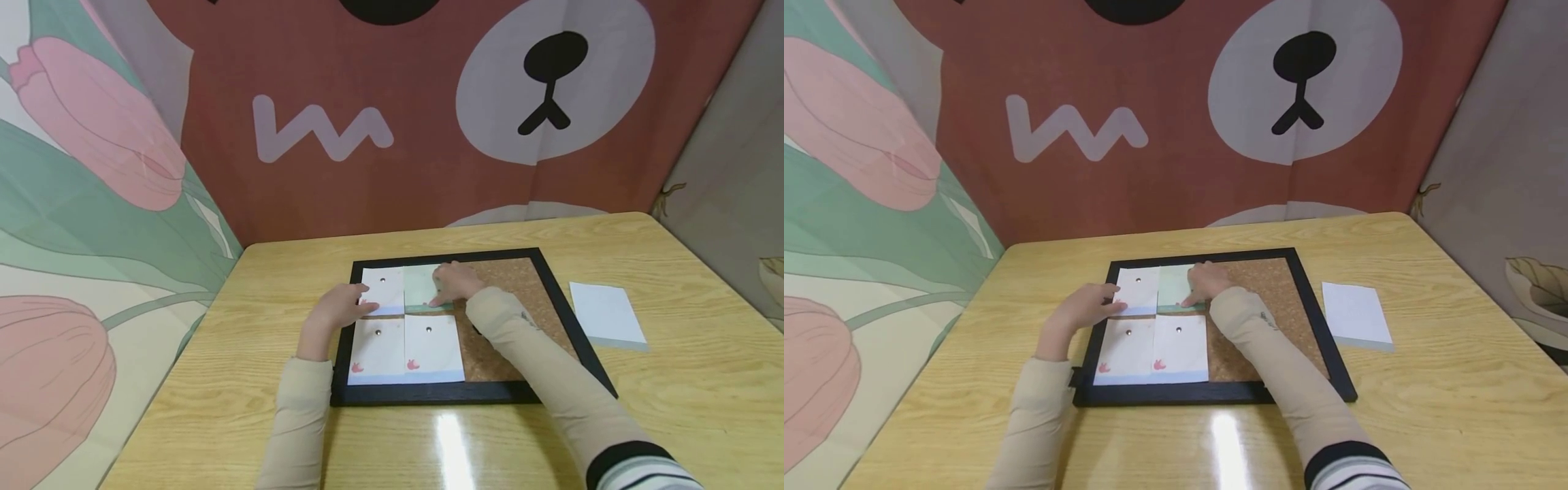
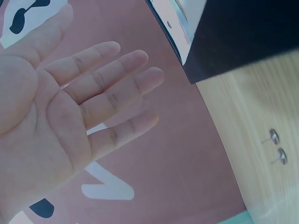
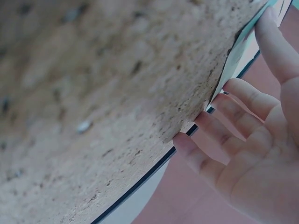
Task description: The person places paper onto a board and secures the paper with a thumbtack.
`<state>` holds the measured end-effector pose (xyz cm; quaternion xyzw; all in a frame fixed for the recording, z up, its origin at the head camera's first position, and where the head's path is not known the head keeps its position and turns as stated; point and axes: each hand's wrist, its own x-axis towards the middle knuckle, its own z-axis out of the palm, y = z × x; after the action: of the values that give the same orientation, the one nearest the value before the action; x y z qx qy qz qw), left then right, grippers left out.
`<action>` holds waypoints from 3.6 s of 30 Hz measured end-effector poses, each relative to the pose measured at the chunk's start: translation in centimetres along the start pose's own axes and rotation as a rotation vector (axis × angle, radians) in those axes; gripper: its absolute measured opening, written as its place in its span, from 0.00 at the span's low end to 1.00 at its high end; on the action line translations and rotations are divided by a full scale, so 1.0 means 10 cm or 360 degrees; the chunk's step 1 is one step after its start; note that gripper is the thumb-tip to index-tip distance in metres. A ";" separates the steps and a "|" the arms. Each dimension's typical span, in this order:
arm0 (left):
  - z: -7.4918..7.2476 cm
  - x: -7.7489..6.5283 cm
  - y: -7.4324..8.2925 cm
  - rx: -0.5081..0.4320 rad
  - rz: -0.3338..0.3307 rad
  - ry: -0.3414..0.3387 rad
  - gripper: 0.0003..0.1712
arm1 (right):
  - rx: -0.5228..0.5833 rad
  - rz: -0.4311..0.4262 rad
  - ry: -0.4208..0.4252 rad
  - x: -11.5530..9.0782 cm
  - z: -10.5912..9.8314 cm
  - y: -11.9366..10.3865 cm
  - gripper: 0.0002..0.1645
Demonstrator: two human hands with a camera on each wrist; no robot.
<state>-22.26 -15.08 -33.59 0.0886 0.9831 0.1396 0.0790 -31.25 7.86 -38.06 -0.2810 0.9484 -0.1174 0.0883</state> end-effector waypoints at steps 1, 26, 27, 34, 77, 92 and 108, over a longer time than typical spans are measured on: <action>0.00 -0.01 -0.01 0.0005 0.0000 0.0004 0.29 | -0.0002 0.0003 -0.0001 0.00 0.00 0.00 0.27; -0.06 -0.23 -0.25 -0.0089 -0.0087 0.0119 0.26 | -0.0042 -0.0021 -0.0025 -0.06 -0.02 -0.01 0.38; -0.06 -0.25 -0.26 -0.0099 -0.0104 0.0118 0.24 | -0.0049 -0.0025 -0.0024 -0.06 -0.02 -0.01 0.38; -0.05 -0.30 -0.33 -0.0103 -0.0209 0.0154 0.16 | -0.0051 -0.0035 -0.0032 -0.05 0.00 -0.01 0.37; 0.16 -0.09 -0.71 0.0251 -0.0207 -0.0039 0.10 | -0.0166 -0.0007 -0.0021 0.01 0.04 0.01 0.38; 0.19 -0.11 -0.67 0.0326 -0.0263 0.0040 0.07 | -0.0065 -0.0060 -0.0018 -0.09 0.04 0.04 0.37; 0.15 -0.07 -0.57 0.0231 -0.0269 0.0142 0.05 | -0.0041 -0.0003 0.0032 -0.09 0.07 0.04 0.38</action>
<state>-22.20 -20.22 -36.62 0.0045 0.9971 0.0646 0.0399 -30.62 8.58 -38.71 -0.2817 0.9505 -0.1080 0.0751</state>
